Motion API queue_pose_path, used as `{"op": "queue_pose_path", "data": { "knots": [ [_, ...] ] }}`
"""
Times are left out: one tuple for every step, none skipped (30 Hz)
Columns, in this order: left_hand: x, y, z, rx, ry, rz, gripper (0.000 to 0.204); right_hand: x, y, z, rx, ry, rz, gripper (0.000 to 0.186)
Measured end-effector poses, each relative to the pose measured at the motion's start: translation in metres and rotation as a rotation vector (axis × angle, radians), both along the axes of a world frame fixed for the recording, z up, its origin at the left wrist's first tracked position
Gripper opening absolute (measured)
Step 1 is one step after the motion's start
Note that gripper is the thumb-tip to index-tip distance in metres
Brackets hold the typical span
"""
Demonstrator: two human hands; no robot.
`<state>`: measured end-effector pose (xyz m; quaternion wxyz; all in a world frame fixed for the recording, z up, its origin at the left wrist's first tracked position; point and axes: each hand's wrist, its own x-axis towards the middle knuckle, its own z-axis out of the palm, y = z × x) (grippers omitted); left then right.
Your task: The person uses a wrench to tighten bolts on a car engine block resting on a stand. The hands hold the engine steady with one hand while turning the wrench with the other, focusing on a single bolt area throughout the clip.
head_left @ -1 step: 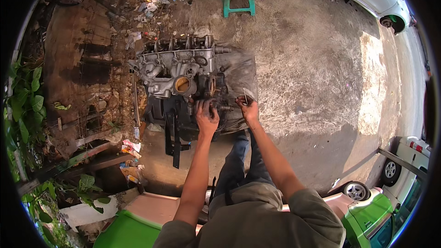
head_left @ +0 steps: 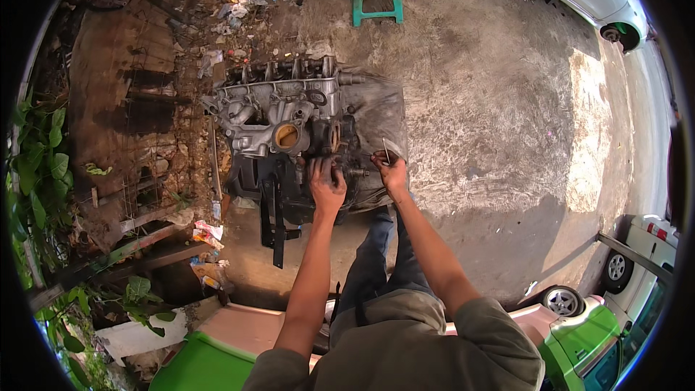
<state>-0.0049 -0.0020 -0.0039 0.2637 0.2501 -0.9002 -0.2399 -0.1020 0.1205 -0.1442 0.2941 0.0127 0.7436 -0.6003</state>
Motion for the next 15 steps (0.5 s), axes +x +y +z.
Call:
{"op": "queue_pose_path", "data": {
  "knots": [
    [-0.004,-0.002,-0.004,-0.007,-0.014,0.009,0.017,-0.002,-0.006,-0.005,0.028,-0.006,-0.004,0.017],
    [-0.006,-0.003,-0.008,-0.042,-0.011,0.016,0.018,-0.002,-0.012,-0.010,0.025,-0.009,-0.003,0.017],
    [-0.004,0.000,-0.012,-0.053,-0.024,0.028,0.018,0.001,-0.013,-0.014,0.041,-0.023,0.000,0.017],
    [-0.006,-0.001,-0.016,-0.054,-0.037,0.046,0.019,-0.001,-0.019,-0.017,0.089,-0.049,0.005,0.017],
    [-0.007,-0.003,-0.020,-0.092,-0.021,0.051,0.018,-0.003,-0.023,-0.019,0.052,-0.031,0.019,0.017],
    [-0.004,-0.002,-0.023,-0.103,-0.020,0.061,0.017,-0.003,-0.023,-0.021,0.063,-0.040,0.036,0.017],
    [-0.005,-0.003,-0.027,-0.107,-0.023,0.072,0.016,-0.005,-0.026,-0.023,0.083,-0.054,0.049,0.017],
    [-0.007,-0.004,-0.031,-0.179,0.020,0.104,0.016,-0.008,-0.029,-0.024,0.062,-0.018,0.044,0.017],
    [-0.009,-0.003,-0.035,-0.233,0.051,0.139,0.016,-0.009,-0.030,-0.026,0.059,0.006,0.039,0.018],
    [-0.010,-0.002,-0.037,-0.295,0.094,0.156,0.018,-0.009,-0.031,-0.026,0.069,0.018,0.034,0.018],
    [-0.011,-0.002,-0.036,-0.240,0.092,0.171,0.018,-0.009,-0.032,-0.026,0.079,0.005,0.022,0.020],
    [-0.011,-0.002,-0.034,-0.209,0.078,0.155,0.018,-0.011,-0.034,-0.026,0.083,-0.009,0.033,0.020],
    [-0.012,-0.001,-0.031,-0.179,0.065,0.139,0.018,-0.012,-0.036,-0.026,0.084,-0.034,0.043,0.021],
    [-0.012,-0.001,-0.029,-0.118,0.037,0.133,0.018,-0.012,-0.037,-0.026,0.103,-0.080,0.060,0.021],
    [-0.013,-0.001,-0.027,-0.156,0.040,0.123,0.017,-0.011,-0.036,-0.026,0.098,-0.037,0.069,0.021]
  ]
}}
